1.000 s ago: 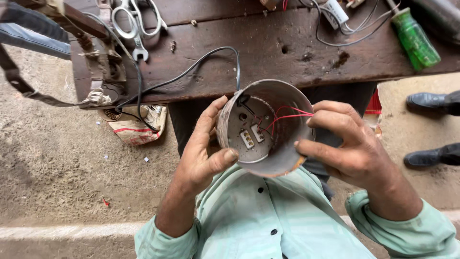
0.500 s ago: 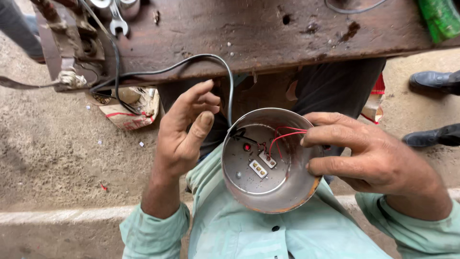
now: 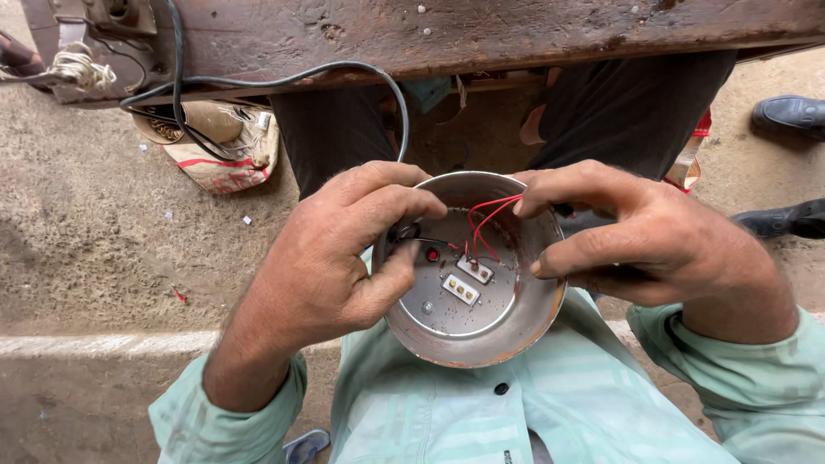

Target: The person repairs a small red electric appliance at an outdoor workbench. They strip and twist wire ends by hand, connect wires to a switch plate and capacitor, mount the switch assembly onto a metal base with a coiled red handle, and fit the assembly into the appliance housing.

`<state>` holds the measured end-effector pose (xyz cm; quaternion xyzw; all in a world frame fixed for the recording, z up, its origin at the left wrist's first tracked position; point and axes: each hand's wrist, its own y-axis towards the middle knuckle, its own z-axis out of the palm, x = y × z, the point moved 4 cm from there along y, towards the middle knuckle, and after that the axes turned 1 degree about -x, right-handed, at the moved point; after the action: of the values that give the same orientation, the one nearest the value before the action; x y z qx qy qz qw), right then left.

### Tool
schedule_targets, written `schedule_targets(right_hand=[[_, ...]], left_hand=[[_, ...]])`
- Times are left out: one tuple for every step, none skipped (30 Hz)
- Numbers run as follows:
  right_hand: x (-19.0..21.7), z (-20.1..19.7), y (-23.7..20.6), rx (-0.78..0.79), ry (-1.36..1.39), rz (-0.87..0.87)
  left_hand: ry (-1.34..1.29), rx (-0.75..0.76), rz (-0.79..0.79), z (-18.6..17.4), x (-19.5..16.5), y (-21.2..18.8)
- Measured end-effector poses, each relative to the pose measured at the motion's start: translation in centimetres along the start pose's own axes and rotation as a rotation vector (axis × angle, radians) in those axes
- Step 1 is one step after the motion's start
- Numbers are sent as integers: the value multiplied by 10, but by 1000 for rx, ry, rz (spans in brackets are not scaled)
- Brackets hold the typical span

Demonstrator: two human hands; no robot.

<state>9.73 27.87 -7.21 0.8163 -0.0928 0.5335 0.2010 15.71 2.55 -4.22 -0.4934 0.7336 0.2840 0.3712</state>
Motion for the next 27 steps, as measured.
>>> schedule_targets(right_hand=[[2,1,0,-23,15,19],[4,1,-1,-44,31,36],[3,-2,-2,-102,48,126],[2,-5,-4,-160,63,218],[0,-8,-6,-218,78,312],[0,-11,-5,-255,54,285],[-2,-14,-3,-292,31,258],[-2,-17,-2,-330,5,230],[-1,-18,-2,-355,-44,241],[2,-16,-2,-379,-92,251],[4,-14,-1,-394,-111,267],[7,-10,0,-408,-129,282],[8,-5,2,-414,-119,301],[8,0,5,-418,-108,315],[2,6,7,-403,48,403],[-4,14,10,-384,206,492],[-9,22,10,-364,365,583],[-8,25,10,-359,316,585],[-8,27,9,-352,267,584],[-9,28,8,-344,219,580],[-11,30,6,-345,209,603],[-12,30,2,-350,197,629],[-13,30,-1,-357,182,655],[-12,30,-2,-339,186,576],[-10,31,-2,-320,191,496],[-8,32,-2,-301,196,418],[-8,32,-3,-310,243,405]], left_hand=[[-12,-7,-26,1,-1,-2],[-23,-15,-53,2,-1,-5],[-10,-18,-62,3,-1,-6],[3,-19,-70,3,-1,-8],[14,-20,-77,4,-1,-8],[20,-16,-65,5,-1,-8],[25,-12,-53,5,-1,-6],[31,-7,-37,5,-1,-4],[41,10,-32,5,-1,-2],[52,26,-27,4,0,1],[60,43,-24,4,-1,4],[73,68,-26,3,-2,5],[87,92,-27,1,-2,7],[104,114,-30,-1,-3,8],[156,156,-52,-2,-3,8],[206,199,-76,-3,-3,7],[253,244,-99,-3,-3,7],[290,248,-76,-3,-5,8],[328,250,-54,-3,-7,10],[367,250,-34,-4,-10,11],[414,205,14,-5,-15,13],[457,162,65,-6,-20,14],[501,118,120,-7,-25,16],[526,122,124,-5,-28,19],[552,124,126,-2,-30,21],[577,129,128,2,-32,22],[609,144,104,8,-32,24]])
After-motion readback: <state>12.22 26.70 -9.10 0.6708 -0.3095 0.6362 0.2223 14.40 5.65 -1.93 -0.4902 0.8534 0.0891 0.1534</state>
